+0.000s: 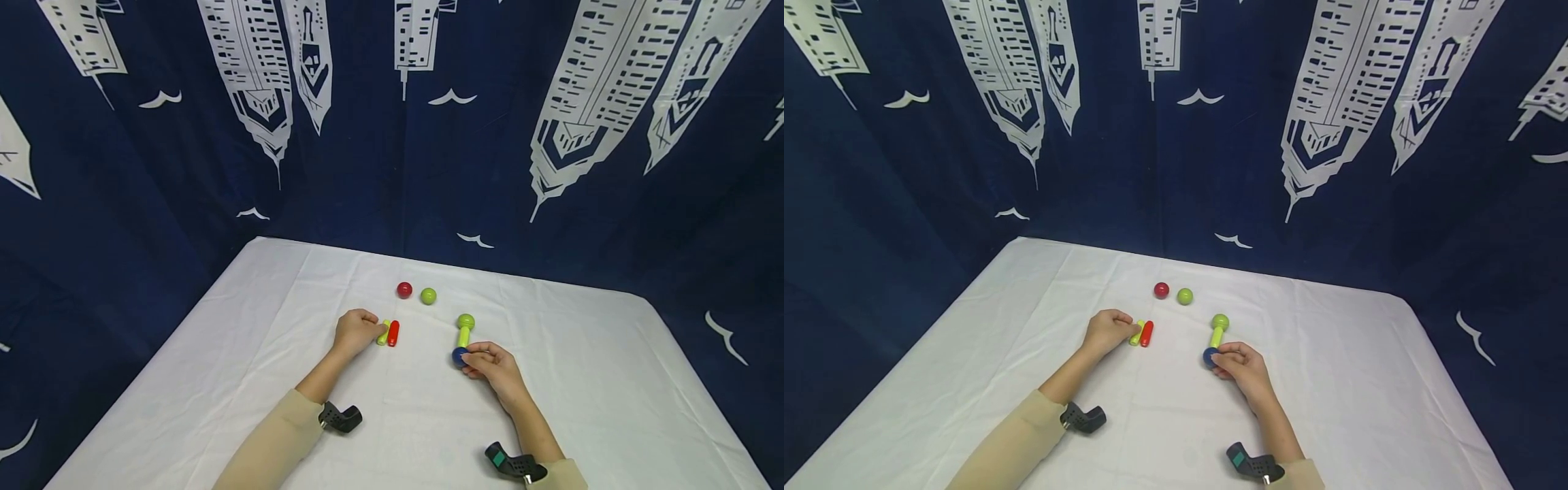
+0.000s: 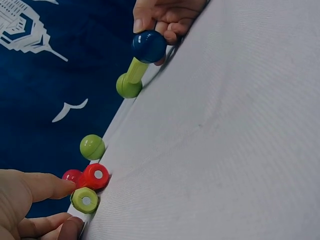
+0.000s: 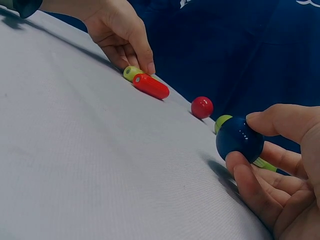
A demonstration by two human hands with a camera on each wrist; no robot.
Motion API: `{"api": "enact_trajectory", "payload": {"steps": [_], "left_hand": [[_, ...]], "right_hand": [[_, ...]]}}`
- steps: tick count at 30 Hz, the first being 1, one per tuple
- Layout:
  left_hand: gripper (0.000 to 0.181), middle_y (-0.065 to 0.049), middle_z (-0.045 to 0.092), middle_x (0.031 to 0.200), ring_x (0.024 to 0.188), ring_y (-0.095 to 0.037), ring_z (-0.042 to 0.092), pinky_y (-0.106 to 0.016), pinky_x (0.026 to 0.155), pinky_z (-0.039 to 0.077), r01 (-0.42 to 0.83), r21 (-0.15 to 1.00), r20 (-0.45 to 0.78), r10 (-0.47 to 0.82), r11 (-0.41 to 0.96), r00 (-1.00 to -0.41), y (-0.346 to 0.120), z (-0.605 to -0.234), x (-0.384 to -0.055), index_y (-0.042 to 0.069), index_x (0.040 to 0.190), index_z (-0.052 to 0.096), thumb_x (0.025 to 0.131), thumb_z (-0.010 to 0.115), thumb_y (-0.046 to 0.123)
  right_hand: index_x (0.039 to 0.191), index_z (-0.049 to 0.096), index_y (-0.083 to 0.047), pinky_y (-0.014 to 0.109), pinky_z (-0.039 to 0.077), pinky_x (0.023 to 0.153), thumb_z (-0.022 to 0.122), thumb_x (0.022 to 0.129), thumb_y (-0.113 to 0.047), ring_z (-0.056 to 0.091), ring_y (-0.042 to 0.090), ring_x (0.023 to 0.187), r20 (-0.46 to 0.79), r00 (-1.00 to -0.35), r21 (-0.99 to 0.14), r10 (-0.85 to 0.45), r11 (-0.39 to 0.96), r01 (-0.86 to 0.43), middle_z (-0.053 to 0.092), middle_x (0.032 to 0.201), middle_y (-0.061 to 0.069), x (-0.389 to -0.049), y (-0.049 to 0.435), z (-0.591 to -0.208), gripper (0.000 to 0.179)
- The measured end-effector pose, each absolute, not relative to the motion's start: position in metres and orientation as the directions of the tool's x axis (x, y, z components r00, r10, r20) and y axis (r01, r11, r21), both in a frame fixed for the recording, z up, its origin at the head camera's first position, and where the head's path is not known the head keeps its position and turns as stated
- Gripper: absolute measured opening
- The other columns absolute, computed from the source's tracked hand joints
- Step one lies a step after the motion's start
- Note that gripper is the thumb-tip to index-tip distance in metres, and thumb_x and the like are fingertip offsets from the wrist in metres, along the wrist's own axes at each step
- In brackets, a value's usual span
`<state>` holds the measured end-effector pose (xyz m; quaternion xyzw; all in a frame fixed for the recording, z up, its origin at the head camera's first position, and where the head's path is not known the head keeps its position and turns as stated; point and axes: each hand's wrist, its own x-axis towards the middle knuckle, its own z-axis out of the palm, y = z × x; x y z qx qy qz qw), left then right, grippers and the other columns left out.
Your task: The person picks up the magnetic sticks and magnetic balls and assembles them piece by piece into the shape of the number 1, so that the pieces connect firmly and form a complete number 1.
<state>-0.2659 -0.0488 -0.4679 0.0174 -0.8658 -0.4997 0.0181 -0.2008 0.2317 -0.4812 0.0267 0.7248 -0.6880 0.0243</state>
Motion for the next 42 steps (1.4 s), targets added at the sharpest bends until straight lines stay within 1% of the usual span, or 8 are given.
{"api": "enact_trajectory", "payload": {"steps": [8,16,21,27,34,38,42], "left_hand": [[0.019,-0.002,0.065,0.073,0.067,-0.014,0.059,-0.026,0.06,0.048,-0.018,0.855,0.014,-0.058,0.518,-0.998,-0.0456,-0.4698,-0.2674,0.002,0.085,0.07,0.076,0.079,0.016],[0.013,0.0,0.063,0.07,0.064,-0.015,0.057,-0.026,0.057,0.047,-0.022,0.826,0.027,-0.079,0.564,-0.997,-0.0397,-0.4713,-0.2689,0.004,0.08,0.07,0.073,0.076,0.012],[0.014,0.0,0.063,0.071,0.065,-0.016,0.057,-0.027,0.057,0.047,-0.026,0.797,0.043,-0.099,0.603,-0.994,-0.0401,-0.4689,-0.2672,0.005,0.08,0.07,0.073,0.077,0.015],[0.014,0.0,0.062,0.068,0.062,-0.016,0.057,-0.027,0.054,0.046,-0.018,0.776,0.056,-0.096,0.63,-0.994,-0.0409,-0.4676,-0.2663,0.006,0.077,0.069,0.074,0.077,0.016],[0.015,0.0,0.063,0.068,0.063,-0.017,0.057,-0.027,0.055,0.047,-0.003,0.761,0.077,-0.096,0.649,-0.992,-0.0398,-0.4683,-0.2667,0.005,0.076,0.069,0.072,0.08,0.016],[0.016,0.0,0.064,0.069,0.064,-0.017,0.058,-0.027,0.056,0.047,-0.016,0.763,0.073,-0.111,0.646,-0.991,-0.0401,-0.4684,-0.2671,0.006,0.074,0.07,0.071,0.08,0.017],[0.017,-0.002,0.064,0.07,0.063,-0.017,0.058,-0.027,0.055,0.048,-0.047,0.774,0.04,-0.123,0.632,-0.992,-0.04,-0.4673,-0.2669,0.005,0.074,0.069,0.073,0.08,0.018]], "right_hand": [[0.113,0.052,0.014,0.024,0.054,0.065,0.067,0.089,-0.001,0.066,0.013,0.07,-0.066,-0.998,-0.996,-0.003,0.053,0.066,0.07,0.085,0.008,-0.2008,0.2322,-0.4815,0.032],[0.113,0.053,0.014,0.024,0.054,0.064,0.067,0.088,0.0,0.066,0.013,0.069,-0.074,-0.997,-0.996,0.011,0.055,0.075,0.07,0.085,0.008,-0.2011,0.2308,-0.4816,0.032],[0.113,0.053,0.014,0.024,0.054,0.065,0.067,0.088,0.001,0.066,0.013,0.069,-0.075,-0.997,-0.996,0.006,0.054,0.075,0.07,0.085,0.009,-0.2006,0.2303,-0.4813,0.032],[0.112,0.053,0.014,0.024,0.054,0.065,0.068,0.088,0.0,0.066,0.013,0.069,-0.072,-0.997,-0.996,0.004,0.059,0.072,0.069,0.085,0.009,-0.2004,0.2303,-0.4808,0.032],[0.112,0.053,0.013,0.024,0.054,0.064,0.067,0.088,0.0,0.065,0.013,0.069,-0.071,-0.997,-0.995,0.014,0.07,0.072,0.07,0.085,0.01,-0.2007,0.2303,-0.4815,0.031],[0.111,0.053,0.013,0.024,0.054,0.064,0.067,0.088,0.0,0.065,0.013,0.069,-0.069,-0.997,-0.995,0.017,0.072,0.07,0.069,0.085,0.01,-0.2012,0.2302,-0.4821,0.03],[0.111,0.053,0.013,0.023,0.054,0.064,0.067,0.087,0.0,0.065,0.013,0.069,-0.072,-0.997,-0.995,0.015,0.062,0.072,0.069,0.085,0.01,-0.2014,0.2304,-0.4826,0.031]]}}
